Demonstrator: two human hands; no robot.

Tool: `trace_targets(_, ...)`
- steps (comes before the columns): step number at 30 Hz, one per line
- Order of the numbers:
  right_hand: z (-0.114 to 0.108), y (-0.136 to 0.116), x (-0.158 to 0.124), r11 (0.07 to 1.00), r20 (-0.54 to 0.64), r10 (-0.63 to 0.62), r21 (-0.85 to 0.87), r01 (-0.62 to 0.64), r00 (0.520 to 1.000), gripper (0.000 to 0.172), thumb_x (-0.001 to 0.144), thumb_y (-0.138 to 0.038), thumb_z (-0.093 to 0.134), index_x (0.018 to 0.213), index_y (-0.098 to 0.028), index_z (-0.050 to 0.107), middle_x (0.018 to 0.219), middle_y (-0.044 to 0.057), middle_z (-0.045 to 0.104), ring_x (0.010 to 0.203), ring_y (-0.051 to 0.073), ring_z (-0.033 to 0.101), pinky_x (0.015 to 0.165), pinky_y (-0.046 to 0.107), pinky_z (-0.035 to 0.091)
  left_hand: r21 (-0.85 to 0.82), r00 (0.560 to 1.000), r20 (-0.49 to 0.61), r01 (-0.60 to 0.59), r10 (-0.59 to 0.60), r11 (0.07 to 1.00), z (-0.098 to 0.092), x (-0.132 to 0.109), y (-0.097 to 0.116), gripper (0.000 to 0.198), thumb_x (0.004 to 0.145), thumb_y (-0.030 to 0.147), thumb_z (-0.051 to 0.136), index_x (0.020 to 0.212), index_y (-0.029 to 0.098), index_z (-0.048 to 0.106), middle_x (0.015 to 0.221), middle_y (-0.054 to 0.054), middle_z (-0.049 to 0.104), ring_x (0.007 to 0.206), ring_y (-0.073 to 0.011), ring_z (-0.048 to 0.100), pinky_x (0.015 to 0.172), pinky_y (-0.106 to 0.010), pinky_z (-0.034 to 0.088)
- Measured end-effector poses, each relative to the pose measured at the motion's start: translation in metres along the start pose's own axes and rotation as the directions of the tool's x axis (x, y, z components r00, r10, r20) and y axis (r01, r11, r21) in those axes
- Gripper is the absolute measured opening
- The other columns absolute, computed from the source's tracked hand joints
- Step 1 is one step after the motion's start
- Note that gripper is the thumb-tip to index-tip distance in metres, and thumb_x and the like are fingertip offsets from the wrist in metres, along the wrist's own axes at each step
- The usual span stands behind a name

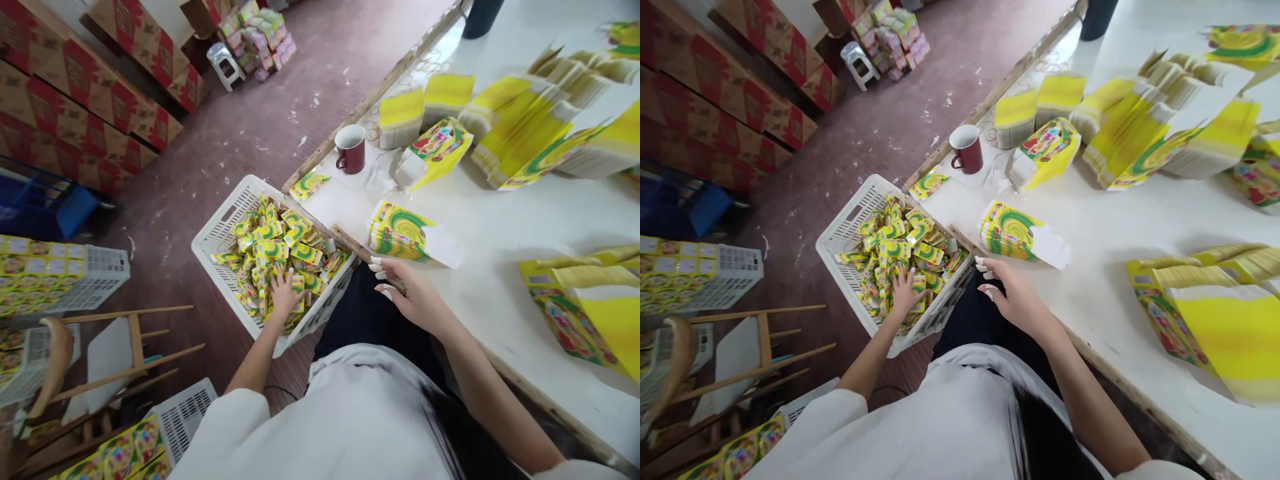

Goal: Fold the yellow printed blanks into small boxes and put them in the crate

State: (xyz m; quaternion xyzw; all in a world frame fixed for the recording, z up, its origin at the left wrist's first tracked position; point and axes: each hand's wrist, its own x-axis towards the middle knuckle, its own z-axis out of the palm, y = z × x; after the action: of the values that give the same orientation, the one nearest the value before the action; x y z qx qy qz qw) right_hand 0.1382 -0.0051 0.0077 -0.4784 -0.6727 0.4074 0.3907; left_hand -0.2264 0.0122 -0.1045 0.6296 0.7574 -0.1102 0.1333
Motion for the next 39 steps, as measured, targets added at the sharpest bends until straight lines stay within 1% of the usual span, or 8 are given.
trace_targets(5, 0.0, -0.006, 0.005, 0.998, 0.051, -0.035, -0.053, 0.038, 0.998, 0.037, 0.094, -0.019, 0.054, 0.13, -0.026, 0.054, 0.122, 0.011, 0.071, 0.106, 0.026, 0.073, 0.092, 0.049, 0.062, -0.007, 1.0, -0.002, 0.019, -0.019, 1.0, -0.01, 0.058, 0.01, 0.091, 0.081, 0.069, 0.064, 0.156, 0.023, 0.041, 0.172, -0.015, 0.017, 0.157, -0.047, 0.009, 0.119, -0.066, 0.027)
trace_targets(13, -0.011, -0.006, -0.012, 0.996, -0.04, 0.048, -0.068, -0.051, 0.998, 0.031, 0.091, -0.018, 0.052, 0.12, -0.026, 0.062, 0.119, 0.009, 0.074, 0.084, 0.023, 0.077, 0.075, 0.039, 0.065, -0.055, 0.93, -0.163, 0.324, -0.329, 0.944, -0.079, 0.143, -0.015, 0.088, 0.093, 0.057, 0.048, 0.16, 0.008, 0.021, 0.17, -0.029, -0.002, 0.152, -0.0528, 0.018, 0.116, -0.068, 0.03)
trace_targets(17, -0.024, -0.006, -0.012, 0.979, -0.274, 0.054, -0.175, -0.105, 0.96, 0.021, 0.088, -0.016, 0.052, 0.1, -0.025, 0.067, 0.095, 0.005, 0.078, 0.084, 0.024, 0.076, 0.077, 0.039, 0.062, -0.068, 0.956, -0.121, 0.262, -0.268, 0.963, -0.073, 0.129, -0.02, 0.077, 0.093, 0.058, 0.05, 0.156, 0.015, 0.037, 0.17, -0.023, 0.014, 0.155, -0.0475, 0.018, 0.12, -0.067, 0.022)
trace_targets(21, -0.04, 0.001, -0.001, 0.935, -0.539, 0.088, -0.246, -0.256, 0.838, 0.014, 0.087, -0.018, 0.054, 0.093, -0.024, 0.065, 0.088, 0.005, 0.076, 0.08, 0.023, 0.072, 0.078, 0.038, 0.058, -0.122, 0.992, -0.016, 0.121, -0.124, 0.985, -0.042, 0.095, -0.014, 0.06, 0.094, 0.047, 0.052, 0.144, 0.014, 0.055, 0.166, -0.02, 0.03, 0.156, -0.0384, 0.024, 0.124, -0.052, 0.026)
trace_targets(26, -0.043, 0.016, 0.024, 0.815, -0.555, 0.125, -0.415, -0.404, 0.823, 0.013, 0.086, -0.026, 0.064, 0.098, -0.021, 0.066, 0.101, 0.013, 0.069, 0.092, 0.03, 0.063, 0.084, 0.046, 0.053, -0.241, 0.996, -0.065, 0.036, -0.053, 0.97, -0.025, 0.057, 0.011, 0.068, 0.09, 0.04, 0.061, 0.149, 0.011, 0.046, 0.166, -0.024, 0.027, 0.153, -0.0399, 0.031, 0.123, -0.056, 0.027)
trace_targets(34, -0.034, 0.034, 0.042, 0.737, -0.497, 0.15, -0.52, -0.432, 0.855, 0.019, 0.079, -0.022, 0.072, 0.093, -0.019, 0.06, 0.096, 0.015, 0.061, 0.093, 0.034, 0.056, 0.085, 0.051, 0.049, -0.488, 0.933, -0.359, -0.167, -0.022, 0.857, -0.056, 0.032, 0.069, 0.062, 0.094, 0.044, 0.055, 0.146, 0.013, 0.042, 0.153, -0.023, 0.046, 0.144, -0.0271, 0.047, 0.119, -0.041, 0.039)
trace_targets(36, -0.036, 0.029, 0.044, 0.744, -0.479, 0.166, -0.513, -0.429, 0.862, 0.021, 0.078, -0.018, 0.069, 0.093, -0.02, 0.056, 0.095, 0.014, 0.063, 0.092, 0.033, 0.057, 0.083, 0.049, 0.049, -0.6, 0.908, -0.418, -0.252, -0.029, 0.759, -0.067, 0.025, 0.091, 0.062, 0.097, 0.052, 0.049, 0.144, 0.014, 0.041, 0.147, -0.021, 0.052, 0.135, -0.0248, 0.056, 0.112, -0.038, 0.047)
trace_targets(39, -0.036, 0.012, 0.04, 0.794, -0.467, 0.201, -0.438, -0.423, 0.861, 0.021, 0.076, -0.016, 0.063, 0.091, -0.023, 0.05, 0.089, 0.01, 0.064, 0.085, 0.029, 0.06, 0.074, 0.04, 0.049, -0.841, 0.888, -0.459, -0.436, 0.004, 0.32, -0.081, 0.001, 0.13, 0.07, 0.086, 0.067, 0.062, 0.135, 0.018, 0.05, 0.138, -0.018, 0.06, 0.126, -0.0264, 0.063, 0.107, -0.039, 0.051)
